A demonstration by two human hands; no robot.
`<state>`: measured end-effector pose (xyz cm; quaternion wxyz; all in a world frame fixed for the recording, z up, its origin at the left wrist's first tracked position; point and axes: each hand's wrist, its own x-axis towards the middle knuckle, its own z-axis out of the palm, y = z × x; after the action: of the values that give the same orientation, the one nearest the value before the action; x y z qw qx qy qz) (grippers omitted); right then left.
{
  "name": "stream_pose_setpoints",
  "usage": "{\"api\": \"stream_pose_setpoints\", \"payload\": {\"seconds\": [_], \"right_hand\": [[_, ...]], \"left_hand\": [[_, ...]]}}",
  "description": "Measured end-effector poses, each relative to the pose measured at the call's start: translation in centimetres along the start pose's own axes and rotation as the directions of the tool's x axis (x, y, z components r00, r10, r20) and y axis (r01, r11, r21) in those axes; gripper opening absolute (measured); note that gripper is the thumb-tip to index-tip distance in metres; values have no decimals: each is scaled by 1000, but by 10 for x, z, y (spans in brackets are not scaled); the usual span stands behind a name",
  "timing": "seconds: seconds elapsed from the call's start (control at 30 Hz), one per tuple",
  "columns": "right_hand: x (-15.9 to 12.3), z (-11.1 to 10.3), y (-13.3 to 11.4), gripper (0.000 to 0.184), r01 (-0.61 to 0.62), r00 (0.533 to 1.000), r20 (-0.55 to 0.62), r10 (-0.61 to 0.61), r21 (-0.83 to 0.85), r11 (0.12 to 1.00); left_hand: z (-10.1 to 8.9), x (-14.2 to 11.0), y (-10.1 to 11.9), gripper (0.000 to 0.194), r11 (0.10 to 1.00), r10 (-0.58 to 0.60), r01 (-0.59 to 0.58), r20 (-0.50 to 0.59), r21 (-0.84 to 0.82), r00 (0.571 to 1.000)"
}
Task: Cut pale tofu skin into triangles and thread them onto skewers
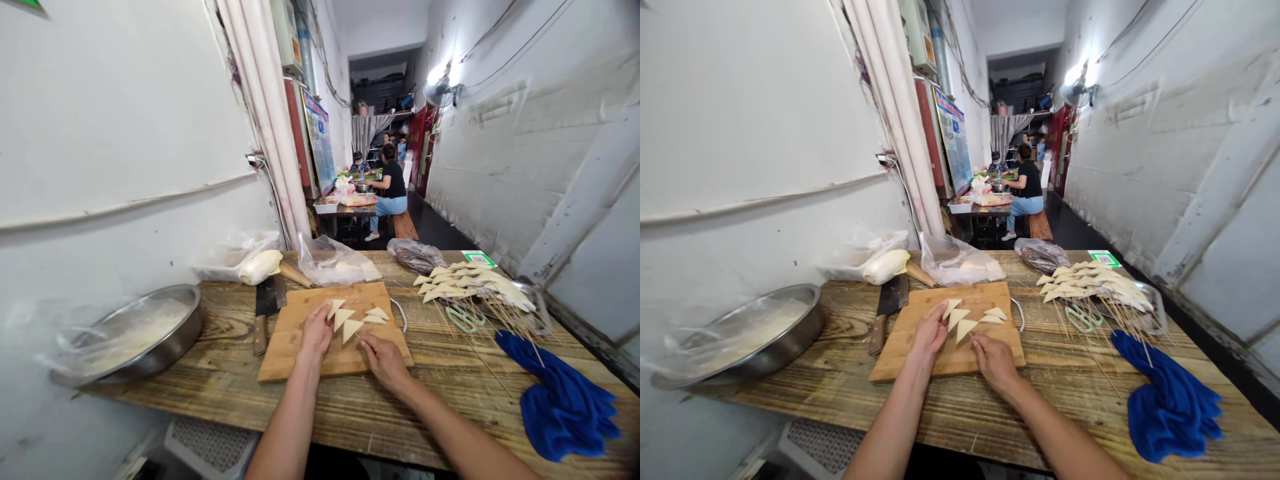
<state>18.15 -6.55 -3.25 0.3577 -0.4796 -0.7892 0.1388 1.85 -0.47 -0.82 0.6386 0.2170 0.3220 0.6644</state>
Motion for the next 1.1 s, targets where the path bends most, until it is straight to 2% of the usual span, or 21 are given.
{"api": "stream_pose_setpoints", "payload": {"seconds": [0.2,0.3,0.4,0.47,0.53,0.57,0.63,0.73,0.8,0.83,0.87,0.9,0.97,1.0,1.03,1.1], "right_hand": [[0,-2,-7,31,-12,1000,14,12,-24,1000],[1,-5,-10,29,-42,999,-14,41,-23,999],[5,-16,-11,28,-64,993,-102,58,-60,996],[11,-34,-9,29,-110,982,-168,88,-126,986],[19,-59,-3,31,-233,960,-216,179,-262,936],[24,-74,2,32,-317,940,-239,243,-348,882],[36,-105,17,33,-468,883,-300,361,-511,721],[54,-143,49,31,-578,814,-353,461,-562,591],[63,-159,70,27,-629,770,-371,520,-580,517],[66,-163,79,27,-643,753,-373,542,-590,487],[68,-165,86,27,-651,741,-372,559,-602,463],[70,-167,92,27,-652,735,-367,570,-614,445],[71,-167,100,28,-639,735,-349,582,-643,422],[71,-167,102,28,-628,739,-336,584,-658,415],[70,-167,102,28,-613,745,-322,584,-675,411],[66,-169,99,28,-575,768,-293,569,-707,412]], "left_hand": [[-1,-1,1,15,996,-59,60,-32,59,998],[0,-1,2,19,995,32,-26,-70,96,997],[-2,0,-2,22,967,198,-166,-159,194,967],[-6,4,-6,19,934,294,-239,-192,267,936],[-11,9,-10,19,904,353,-278,-202,323,913],[-13,12,-12,20,895,370,-286,-209,343,905],[-18,16,-15,22,878,388,-288,-214,382,897],[-21,18,-17,28,832,406,-281,-179,479,896],[-19,14,-18,32,725,439,-318,-55,612,897],[-17,10,-19,33,625,463,-373,58,686,884],[-14,6,-20,34,493,476,-453,205,743,855],[-10,1,-22,34,341,462,-545,368,766,807],[-1,-8,-27,36,58,330,-691,640,720,694],[4,-12,-31,37,-50,232,-725,714,687,661],[8,-16,-34,37,-135,138,-734,746,666,652],[13,-20,-40,38,-264,4,-711,738,651,674]]}}
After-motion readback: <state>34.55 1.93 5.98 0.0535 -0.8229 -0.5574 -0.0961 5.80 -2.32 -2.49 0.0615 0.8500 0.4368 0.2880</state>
